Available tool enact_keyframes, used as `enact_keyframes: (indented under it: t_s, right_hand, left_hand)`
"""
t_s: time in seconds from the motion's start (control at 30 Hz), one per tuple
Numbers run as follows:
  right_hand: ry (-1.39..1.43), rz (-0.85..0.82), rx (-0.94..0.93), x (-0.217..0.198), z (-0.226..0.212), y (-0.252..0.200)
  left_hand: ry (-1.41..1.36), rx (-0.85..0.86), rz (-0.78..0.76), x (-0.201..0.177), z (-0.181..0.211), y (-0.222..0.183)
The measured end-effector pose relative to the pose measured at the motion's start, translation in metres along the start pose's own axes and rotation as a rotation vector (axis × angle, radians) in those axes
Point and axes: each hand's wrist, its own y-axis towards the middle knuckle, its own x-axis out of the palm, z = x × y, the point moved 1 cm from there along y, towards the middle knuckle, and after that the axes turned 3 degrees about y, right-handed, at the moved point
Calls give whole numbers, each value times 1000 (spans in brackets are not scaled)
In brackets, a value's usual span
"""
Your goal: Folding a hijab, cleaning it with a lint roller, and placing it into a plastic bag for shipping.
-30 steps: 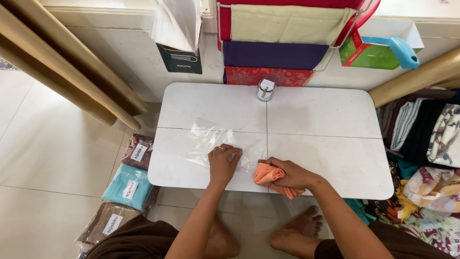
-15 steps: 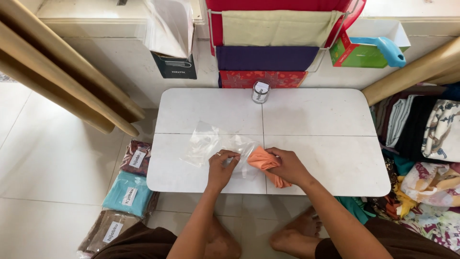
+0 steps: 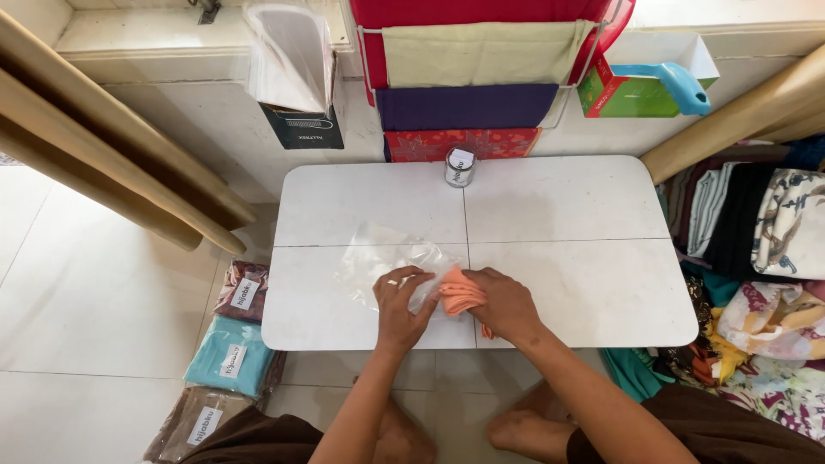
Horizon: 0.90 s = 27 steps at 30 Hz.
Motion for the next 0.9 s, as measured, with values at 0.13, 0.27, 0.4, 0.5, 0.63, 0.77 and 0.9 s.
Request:
enact_keyframes:
  t_s: [0.13, 0.27, 0.4, 0.5, 0.63, 0.77, 0.9]
  right_hand:
    - [42, 10, 54, -1, 0, -2]
    - [18, -11, 48, 9, 8, 5]
    - [80, 27, 62, -3, -5, 0]
    - [144, 31, 93, -25, -33, -16]
    - [126, 60, 102, -34, -47, -22]
    - [61, 111, 67, -7, -19, -10]
    - [80, 116, 185, -14, -24, -8]
  left_hand:
    - [119, -86, 462, 22, -1, -25]
    - [193, -46, 472, 39, -11, -38]
    - [339, 78, 270, 36, 4, -36]
    - [386, 105, 221, 40, 5, -38]
    - [376, 144, 218, 43, 13, -41]
    - [373, 146, 205, 42, 23, -42]
    - [190, -31, 256, 51, 26, -53]
